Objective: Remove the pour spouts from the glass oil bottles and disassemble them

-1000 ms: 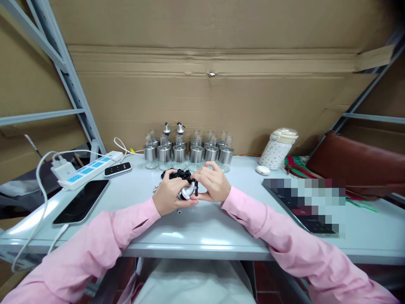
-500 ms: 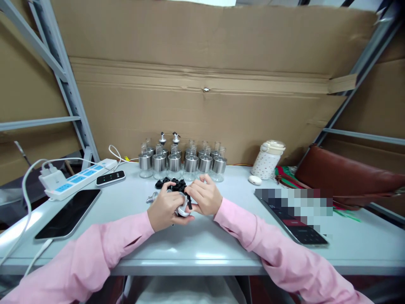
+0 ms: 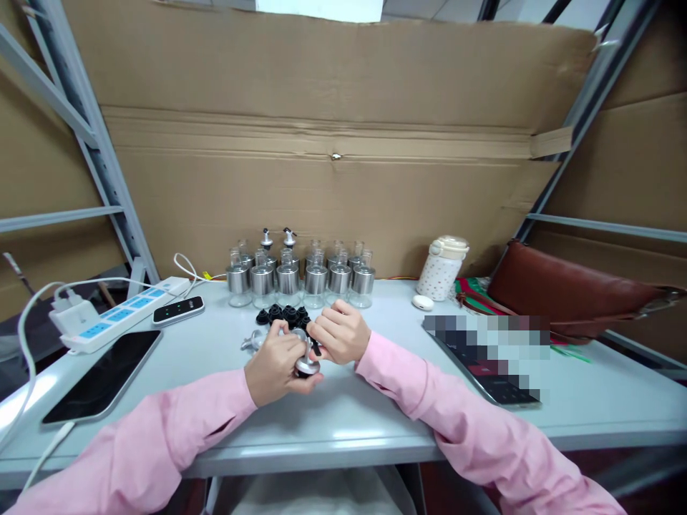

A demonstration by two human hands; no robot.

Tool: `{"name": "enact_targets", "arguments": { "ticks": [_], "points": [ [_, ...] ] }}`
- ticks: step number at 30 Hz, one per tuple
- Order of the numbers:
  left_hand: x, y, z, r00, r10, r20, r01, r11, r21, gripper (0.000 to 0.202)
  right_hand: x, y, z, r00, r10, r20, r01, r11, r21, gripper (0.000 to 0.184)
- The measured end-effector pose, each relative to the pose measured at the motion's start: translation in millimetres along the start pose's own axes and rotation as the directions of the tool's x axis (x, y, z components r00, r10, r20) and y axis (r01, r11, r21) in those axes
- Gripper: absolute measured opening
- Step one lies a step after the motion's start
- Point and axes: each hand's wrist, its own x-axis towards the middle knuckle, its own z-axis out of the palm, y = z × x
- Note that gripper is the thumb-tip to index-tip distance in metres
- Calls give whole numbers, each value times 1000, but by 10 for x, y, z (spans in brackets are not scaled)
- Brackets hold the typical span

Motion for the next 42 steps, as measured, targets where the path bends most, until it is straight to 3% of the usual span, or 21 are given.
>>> {"name": "enact_targets", "arguments": {
  "ticks": [5,9,12,13,15,18,20,21,23,28,30,33,42],
  "points": [
    [18,-62,-22,976,209,56,-215,969,124,39,31,-63,-39,983,180,-30,-173,970,172,49],
    [25,-76,-65,988,152,29,-154,985,75,47,26,-29,-45,980,200,-5,-196,965,171,36],
    [13,-89,-97,995,95,32,-95,995,2,51,-35,96,-34,930,348,116,-358,930,80,33],
    [6,-100,-101,996,80,39,-79,997,-17,53,-63,151,-28,888,422,182,-435,900,37,33],
    [-13,-126,-96,997,46,64,-43,998,-44,57,-125,272,-18,754,544,368,-568,822,-52,31],
    [-36,-159,-74,996,-6,84,12,997,-76,61,-225,459,-19,459,574,678,-648,738,-188,31],
    [-43,-168,-62,997,-17,72,24,995,-93,61,-301,579,-36,267,565,780,-662,696,-277,35],
    [-45,-170,-59,997,-18,70,25,995,-97,61,-343,636,-48,194,556,808,-668,679,-306,36],
    [-48,-170,-57,996,-24,90,33,994,-101,61,-436,738,-73,96,526,845,-677,657,-332,36],
    [-59,-173,-52,985,-61,161,80,990,-115,64,-681,863,-55,-86,470,878,-673,623,-399,30],
    [-63,-175,-48,984,-61,167,81,990,-117,64,-754,861,-13,-124,465,876,-667,615,-421,29],
    [-63,-177,-43,991,-33,129,48,992,-117,63,-807,844,36,-142,481,865,-655,610,-447,33],
    [-60,-170,-37,998,4,67,4,992,-125,58,-728,846,-28,-122,476,871,-647,627,-433,28]
  ]
}}
